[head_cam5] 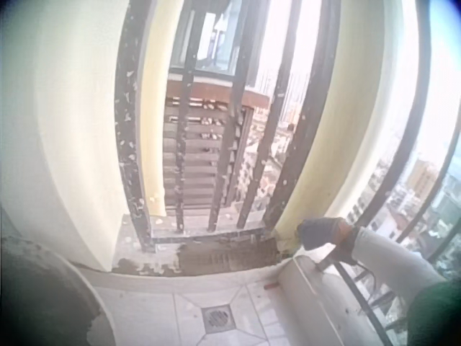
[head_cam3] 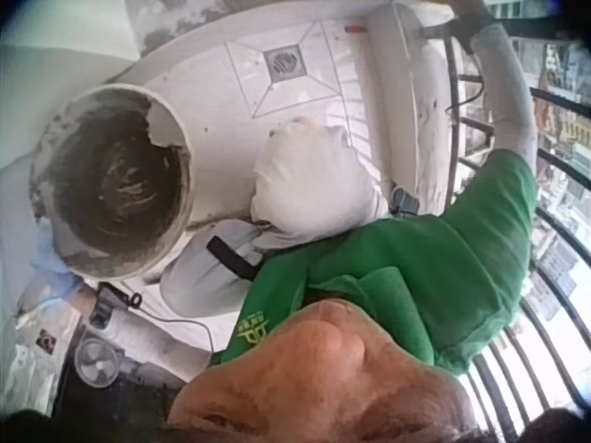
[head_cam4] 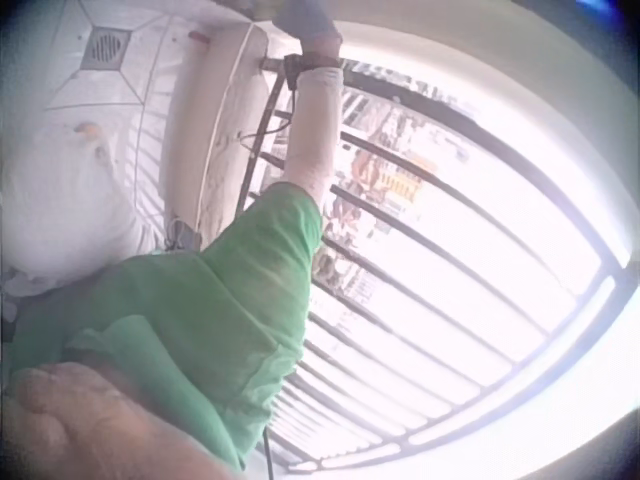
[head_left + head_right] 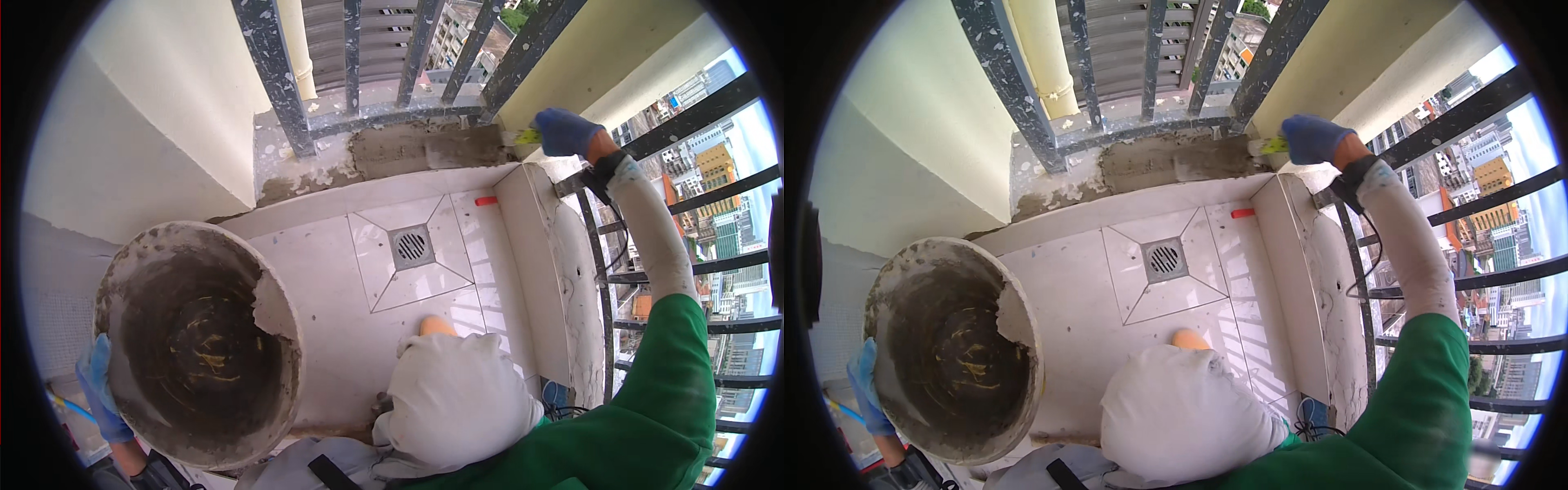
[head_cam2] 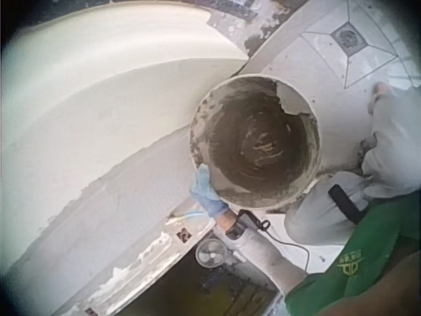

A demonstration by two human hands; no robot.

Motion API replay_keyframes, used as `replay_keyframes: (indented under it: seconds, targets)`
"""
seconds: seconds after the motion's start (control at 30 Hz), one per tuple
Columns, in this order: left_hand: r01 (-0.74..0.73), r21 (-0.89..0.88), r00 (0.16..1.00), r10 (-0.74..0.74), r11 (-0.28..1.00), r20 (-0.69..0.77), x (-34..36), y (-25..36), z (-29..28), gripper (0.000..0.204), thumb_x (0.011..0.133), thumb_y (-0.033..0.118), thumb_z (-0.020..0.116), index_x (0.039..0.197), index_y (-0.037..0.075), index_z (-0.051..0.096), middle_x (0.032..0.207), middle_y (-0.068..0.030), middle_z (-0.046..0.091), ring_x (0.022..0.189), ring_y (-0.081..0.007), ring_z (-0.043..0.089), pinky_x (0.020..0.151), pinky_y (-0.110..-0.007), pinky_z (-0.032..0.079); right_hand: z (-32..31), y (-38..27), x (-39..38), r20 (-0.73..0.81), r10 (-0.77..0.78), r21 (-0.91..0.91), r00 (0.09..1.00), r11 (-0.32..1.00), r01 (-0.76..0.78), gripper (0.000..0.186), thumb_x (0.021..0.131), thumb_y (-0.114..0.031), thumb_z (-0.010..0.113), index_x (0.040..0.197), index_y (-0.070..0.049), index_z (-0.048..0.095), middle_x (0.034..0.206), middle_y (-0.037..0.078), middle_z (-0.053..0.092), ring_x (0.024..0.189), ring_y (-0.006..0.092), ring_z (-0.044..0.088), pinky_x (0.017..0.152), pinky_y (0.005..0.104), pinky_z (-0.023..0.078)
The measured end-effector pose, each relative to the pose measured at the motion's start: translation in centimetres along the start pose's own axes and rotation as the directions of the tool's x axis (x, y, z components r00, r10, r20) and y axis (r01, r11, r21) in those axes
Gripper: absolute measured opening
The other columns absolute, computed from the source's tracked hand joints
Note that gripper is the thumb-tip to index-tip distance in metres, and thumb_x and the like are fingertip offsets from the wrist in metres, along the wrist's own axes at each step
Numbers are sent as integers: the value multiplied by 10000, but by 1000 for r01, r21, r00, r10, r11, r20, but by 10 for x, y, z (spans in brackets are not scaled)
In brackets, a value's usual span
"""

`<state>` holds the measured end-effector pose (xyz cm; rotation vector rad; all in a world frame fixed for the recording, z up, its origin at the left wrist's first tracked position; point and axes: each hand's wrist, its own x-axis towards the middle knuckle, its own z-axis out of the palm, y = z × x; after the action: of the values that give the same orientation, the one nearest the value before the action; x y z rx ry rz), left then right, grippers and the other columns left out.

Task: The person scoops mortar from a bucket with a trowel and applies it to a balcony ledge. They repeatedly spread the mixture along the edge and press it into gaps near the railing.

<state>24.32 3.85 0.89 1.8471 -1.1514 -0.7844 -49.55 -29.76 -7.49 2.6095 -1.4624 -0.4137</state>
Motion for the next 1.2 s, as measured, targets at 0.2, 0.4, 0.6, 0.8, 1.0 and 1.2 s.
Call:
replay_keyframes:
  seconds: [0.2, 0.4, 0.6, 0.8, 1.0, 1.2]
  targets:
    - [-30, -33, 999, 31, 999, 31, 10, -25, -19, 314, 1049, 260, 551, 1062, -26, 680, 912, -22, 641, 840, -101, 552, 789, -280, 468, -25, 1, -66, -2, 119, -34, 993, 992, -118, 216, 769, -97, 685, 966, -12, 713, 833, 181, 708, 723, 340, 701, 697, 440, 571]
    - [-383, 576, 856, 511, 722, -72, -5, -75, -53, 330, 1054, 229, 546, 1242, -31, 623, 1200, -106, 615, 1038, -199, 588, 936, -353, 481, -9, -94, -105, 320, 329, 769, 888, 458, -447, 386, 990, -321, 664, 1261, -47, 639, 756, 64, 688, 546, 130, 616, 502, 295, 517]
    - [-323, 405, 940, 339, 856, 34, -8, -102, -81, 438, 1083, 238, 493, 1439, -16, 515, 1384, -226, 531, 1305, -363, 539, 1111, -449, 452, 17, -173, -89, 307, 388, 865, 869, 268, -424, 309, 1010, -334, 628, 1080, -34, 606, 723, 50, 647, 532, 127, 602, 473, 298, 506]
    - [-532, 693, 838, 417, 487, 351, -19, -61, -78, 472, 1123, 274, 397, 1484, -27, 445, 1434, -246, 488, 1348, -370, 506, 1136, -452, 437, 3, -141, -88, 389, 443, 753, 808, 352, -556, 334, 1009, -337, 611, 1013, -3, 612, 698, 82, 647, 502, 184, 638, 436, 348, 514]
    - [-412, 513, 911, 354, 753, 212, -24, -42, -47, 463, 1110, 248, 417, 1478, -28, 464, 1440, -237, 479, 1345, -364, 507, 1160, -453, 403, -15, -111, -90, 452, 423, 566, 785, 544, -619, 433, 1003, -394, 597, 994, 38, 621, 713, 124, 681, 530, 214, 669, 446, 357, 531]
    - [-414, 548, 904, 397, 727, 157, -28, -31, -35, 472, 1081, 236, 480, 1472, -28, 485, 1418, -232, 498, 1321, -369, 520, 1145, -464, 406, -47, -100, -104, 565, 347, 565, 749, 499, -657, 378, 974, -359, 616, 986, 20, 623, 677, 110, 675, 479, 190, 646, 413, 329, 508]
